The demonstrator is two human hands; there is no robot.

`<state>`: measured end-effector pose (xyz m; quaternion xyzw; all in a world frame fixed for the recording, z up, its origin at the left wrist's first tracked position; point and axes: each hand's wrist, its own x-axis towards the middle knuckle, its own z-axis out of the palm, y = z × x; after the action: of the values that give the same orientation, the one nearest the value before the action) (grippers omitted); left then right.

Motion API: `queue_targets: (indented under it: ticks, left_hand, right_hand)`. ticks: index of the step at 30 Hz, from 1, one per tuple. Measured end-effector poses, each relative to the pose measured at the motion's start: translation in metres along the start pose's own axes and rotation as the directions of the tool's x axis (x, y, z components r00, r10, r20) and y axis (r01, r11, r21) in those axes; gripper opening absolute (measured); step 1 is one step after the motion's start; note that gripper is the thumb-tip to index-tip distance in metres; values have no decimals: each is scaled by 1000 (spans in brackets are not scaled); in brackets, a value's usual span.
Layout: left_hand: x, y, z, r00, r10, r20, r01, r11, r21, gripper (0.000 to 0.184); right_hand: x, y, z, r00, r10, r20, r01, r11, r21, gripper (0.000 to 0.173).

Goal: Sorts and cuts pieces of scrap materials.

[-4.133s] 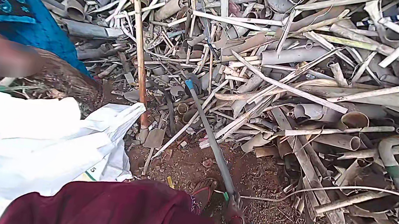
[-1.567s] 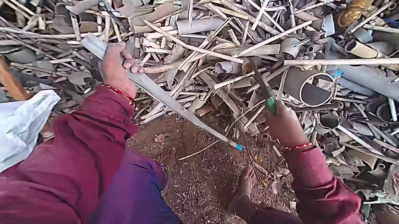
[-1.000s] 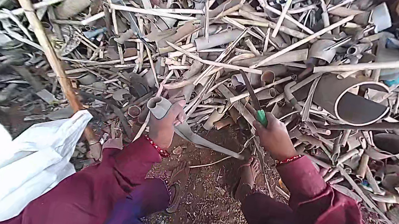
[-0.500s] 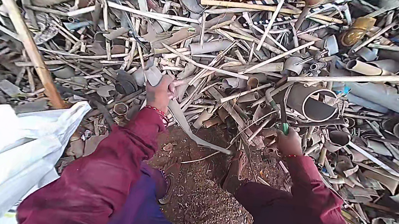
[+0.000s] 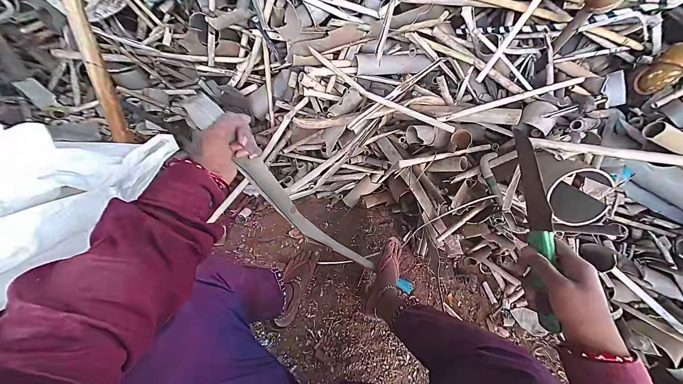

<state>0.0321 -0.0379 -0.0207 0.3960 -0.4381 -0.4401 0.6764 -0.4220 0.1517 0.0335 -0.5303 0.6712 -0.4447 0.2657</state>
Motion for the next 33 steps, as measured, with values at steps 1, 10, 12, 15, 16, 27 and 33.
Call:
queue_targets:
  ticks: [1, 10, 12, 15, 16, 27, 33]
  left_hand:
    - [-11, -12, 10, 999, -33, 30, 29, 992, 120, 37]
    - [-82, -136, 86, 910, 368, 189, -409, 735, 541, 27]
    - [-94, -140, 100, 890, 418, 181, -445, 715, 539, 27]
    - [-106, -139, 114, 860, 456, 228, -505, 697, 509, 27]
    - [-108, -137, 114, 862, 451, 232, -504, 709, 494, 26]
    - [-145, -67, 153, 924, 322, 205, -366, 901, 234, 30]
    - [-139, -19, 210, 944, 324, 67, -331, 922, 199, 7]
  right_hand:
    - [3, 1, 1, 999, -38, -19, 39, 998, 47, 21]
    - [30, 45, 65, 987, 113, 115, -152, 888, 434, 21]
    - [28, 47, 64, 989, 95, 112, -135, 891, 434, 19]
    - [32, 46, 65, 988, 23, 151, -90, 890, 448, 20]
    - [32, 46, 67, 986, -3, 169, -76, 887, 456, 19]
    - [27, 37, 84, 998, 40, 56, -62, 875, 479, 19]
    - [24, 48, 71, 979, 112, -169, -40, 924, 380, 29]
